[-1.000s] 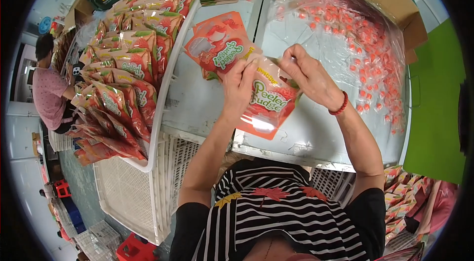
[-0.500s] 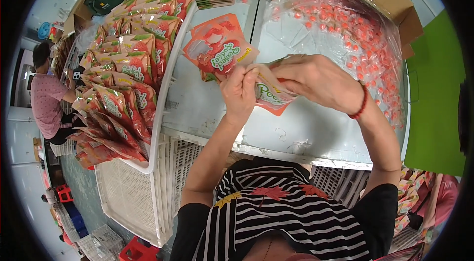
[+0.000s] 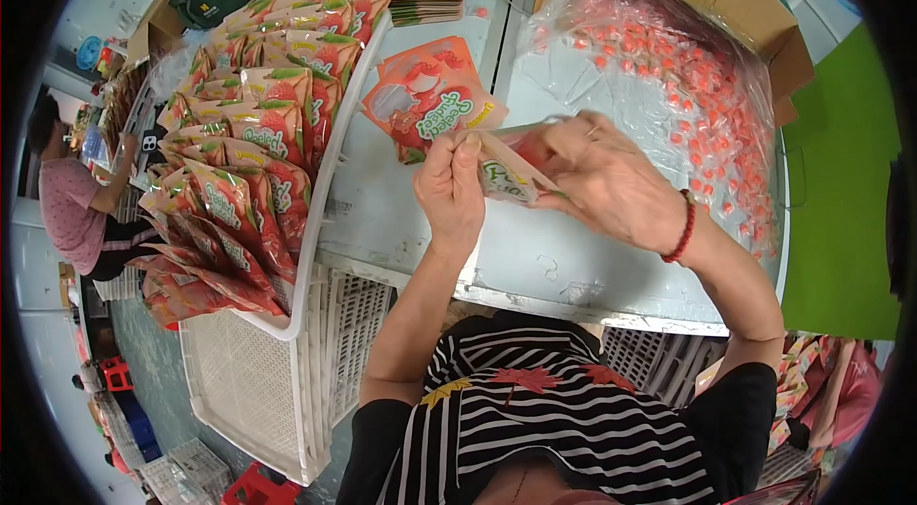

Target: Manually filling plastic bags with individual candies and placing the filled bags into a collection tray.

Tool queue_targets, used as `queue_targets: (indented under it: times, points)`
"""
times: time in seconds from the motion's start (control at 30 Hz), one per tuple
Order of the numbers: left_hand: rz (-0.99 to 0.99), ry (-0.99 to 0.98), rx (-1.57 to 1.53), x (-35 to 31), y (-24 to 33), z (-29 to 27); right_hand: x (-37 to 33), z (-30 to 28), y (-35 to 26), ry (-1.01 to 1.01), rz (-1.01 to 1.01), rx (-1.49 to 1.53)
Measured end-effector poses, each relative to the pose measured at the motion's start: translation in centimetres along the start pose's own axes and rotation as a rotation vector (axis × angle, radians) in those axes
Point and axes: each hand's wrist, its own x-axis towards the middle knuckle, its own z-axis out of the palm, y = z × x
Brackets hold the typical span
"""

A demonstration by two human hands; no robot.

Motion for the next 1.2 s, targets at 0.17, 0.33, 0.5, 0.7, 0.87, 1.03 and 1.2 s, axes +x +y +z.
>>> queue_targets:
  times: [0.17,0.33,0.5,0.7,0.87,1.03,1.2]
  points:
    - [0.053,0.039,0.031,0.0,0.0,-0.6,0.2,-0.2,0.0,0.211,-0.044,-0.214]
    - [0.002,0.047,0.044,-1.1,-0.3,-0.9,0.2,0.4,1.2,0.129,0.105,-0.173]
    - [-0.061,-0.021,-0.014,-0.9,-0.5,-1.8,0.1,0.4,1.4,0.053,0.006,-0.073]
    - [-0.227,-0.11,-0.359,0.2,0.6,-1.5,0.4,0.3,0.5,0.182,0.066,-0.14]
    - [-0.363,-0.261,-0.243,0.1,0.2,-3.3,0.4,0.5,0.9,0.294,0.045,-0.101]
    - [-0.399,-0.153,-0.311,-0.1,0.0,-3.2,0.4,0.2,0.9,0.038,0.233,0.087]
    - [-0.47,-0.344,-0.215,0.5,-0.3,-3.3,0.4,0.3,1.3,0.119,0.422,0.383]
